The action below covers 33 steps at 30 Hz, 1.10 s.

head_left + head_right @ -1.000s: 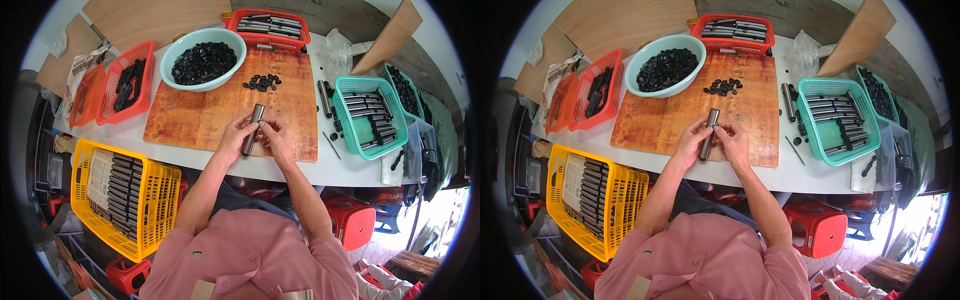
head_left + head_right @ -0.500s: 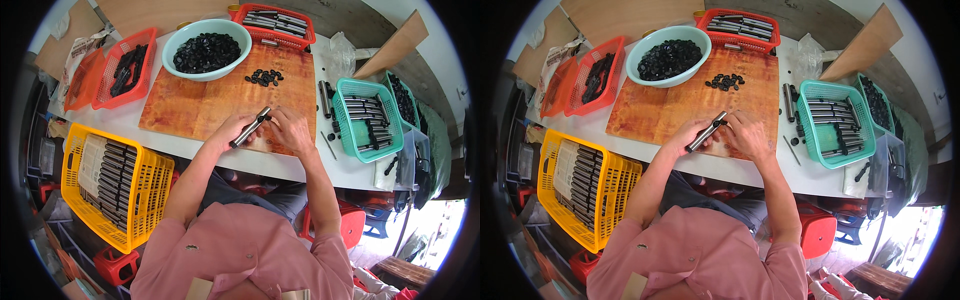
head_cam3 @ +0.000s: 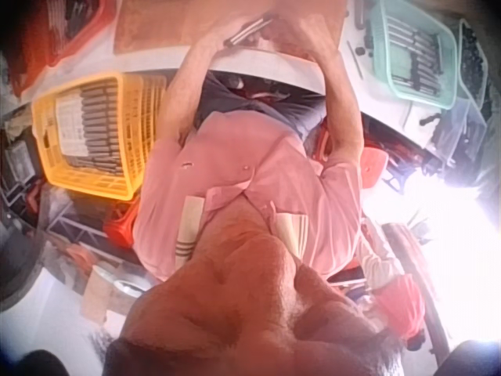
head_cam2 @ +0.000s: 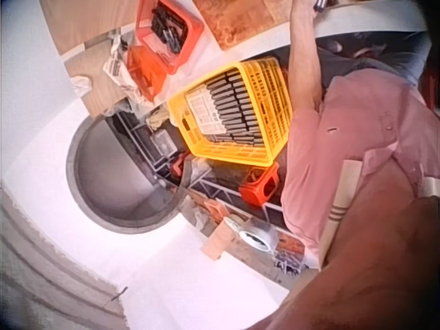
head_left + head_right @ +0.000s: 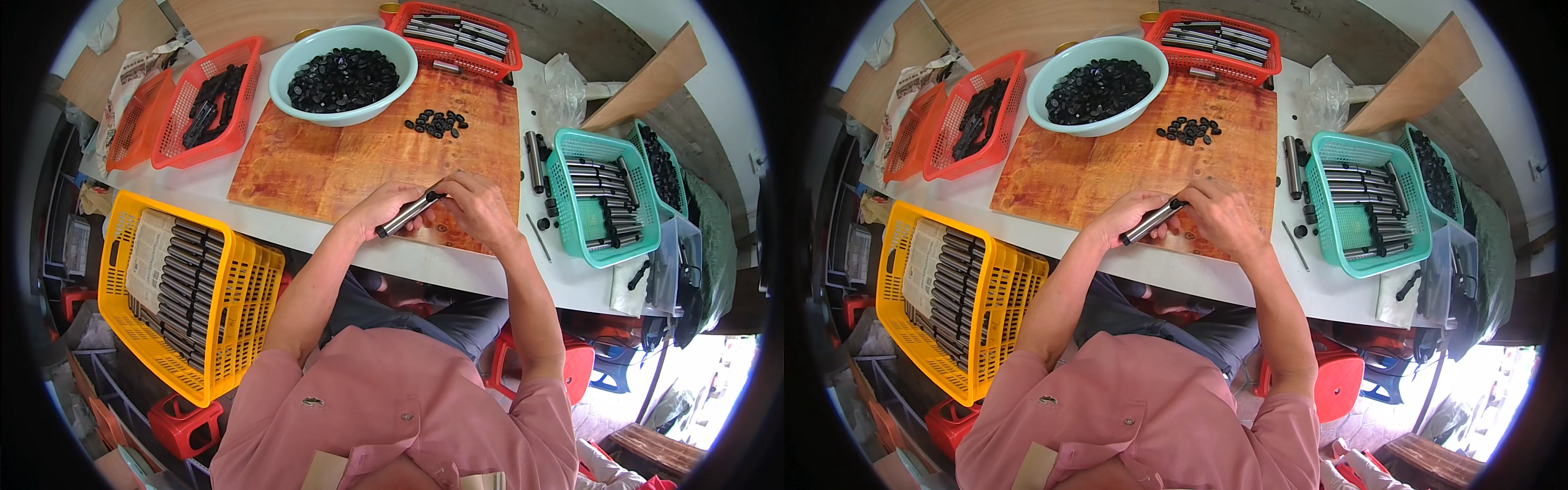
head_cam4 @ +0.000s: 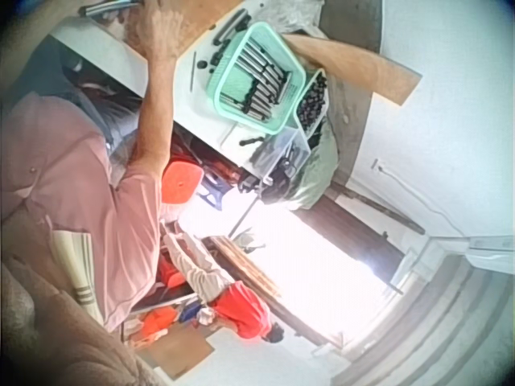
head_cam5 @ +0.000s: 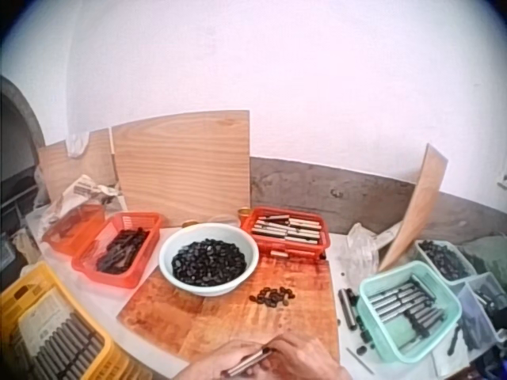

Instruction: The person assembles cylindrical metal rods with small black circular components at a workbench. They pick up a rod, attach black pieces one by one, and place the completed units into a yellow basket. The process is repeated multiple times.

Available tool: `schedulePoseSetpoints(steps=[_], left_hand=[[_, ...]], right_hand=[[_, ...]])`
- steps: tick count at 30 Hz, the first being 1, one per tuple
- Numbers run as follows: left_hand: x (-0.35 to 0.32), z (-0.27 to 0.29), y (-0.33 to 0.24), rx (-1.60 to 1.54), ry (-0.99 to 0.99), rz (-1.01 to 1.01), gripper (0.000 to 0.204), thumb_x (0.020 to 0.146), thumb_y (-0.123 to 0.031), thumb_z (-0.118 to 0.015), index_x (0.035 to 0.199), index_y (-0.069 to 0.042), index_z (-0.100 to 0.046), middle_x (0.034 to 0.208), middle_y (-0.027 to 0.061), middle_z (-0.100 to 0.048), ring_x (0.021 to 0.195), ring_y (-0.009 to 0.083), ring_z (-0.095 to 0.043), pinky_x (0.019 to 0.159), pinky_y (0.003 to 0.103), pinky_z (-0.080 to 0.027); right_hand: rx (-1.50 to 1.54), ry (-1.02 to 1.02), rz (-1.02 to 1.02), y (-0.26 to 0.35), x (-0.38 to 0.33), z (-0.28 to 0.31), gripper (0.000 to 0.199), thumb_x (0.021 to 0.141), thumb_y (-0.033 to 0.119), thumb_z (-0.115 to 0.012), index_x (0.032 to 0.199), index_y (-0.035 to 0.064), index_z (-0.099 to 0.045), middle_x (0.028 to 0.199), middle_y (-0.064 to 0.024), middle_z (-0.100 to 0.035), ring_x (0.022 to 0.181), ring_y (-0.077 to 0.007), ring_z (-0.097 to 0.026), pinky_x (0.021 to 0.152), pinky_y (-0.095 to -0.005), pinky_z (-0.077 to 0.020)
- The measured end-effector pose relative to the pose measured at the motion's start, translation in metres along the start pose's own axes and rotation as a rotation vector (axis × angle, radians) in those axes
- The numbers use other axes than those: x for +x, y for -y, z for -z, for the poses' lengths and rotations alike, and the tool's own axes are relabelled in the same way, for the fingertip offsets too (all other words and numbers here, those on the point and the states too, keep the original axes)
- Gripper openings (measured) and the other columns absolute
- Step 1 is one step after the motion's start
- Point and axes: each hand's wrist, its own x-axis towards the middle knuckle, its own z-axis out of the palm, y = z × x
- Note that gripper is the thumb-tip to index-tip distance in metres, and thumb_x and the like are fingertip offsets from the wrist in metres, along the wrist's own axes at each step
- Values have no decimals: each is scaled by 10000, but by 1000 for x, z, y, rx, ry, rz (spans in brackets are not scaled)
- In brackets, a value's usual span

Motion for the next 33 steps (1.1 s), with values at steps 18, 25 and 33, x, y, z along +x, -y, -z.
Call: schedulePoseSetpoints(steps=[18,25,33], left_hand=[[-1,-3,-4,44,67,-24,364,1093,-299,-463,1152,1,-661,997,128,-747,727,155,-709,612,247,-549],[1,-1,-3,153,85,-54,362,1078,-324,-503,1182,-7,-647,948,114,-733,724,156,-707,614,251,-546],[-2,-2,-1,-111,75,-67,336,1062,-304,-513,1118,2,-641,818,95,-684,615,153,-642,567,271,-518]], right_hand=[[-34,10,65,7,1,-3,379,701,43,-719,1073,99,-677,913,-58,-707,813,-281,-680,747,-393,-526],[202,-76,-163,14,-3,-9,398,821,-13,-724,1205,65,-655,969,-101,-720,804,-265,-694,717,-383,-554],[445,-282,-563,7,-14,-11,264,884,4,-724,1146,27,-707,936,-50,-684,684,-111,-607,641,-281,-507]])
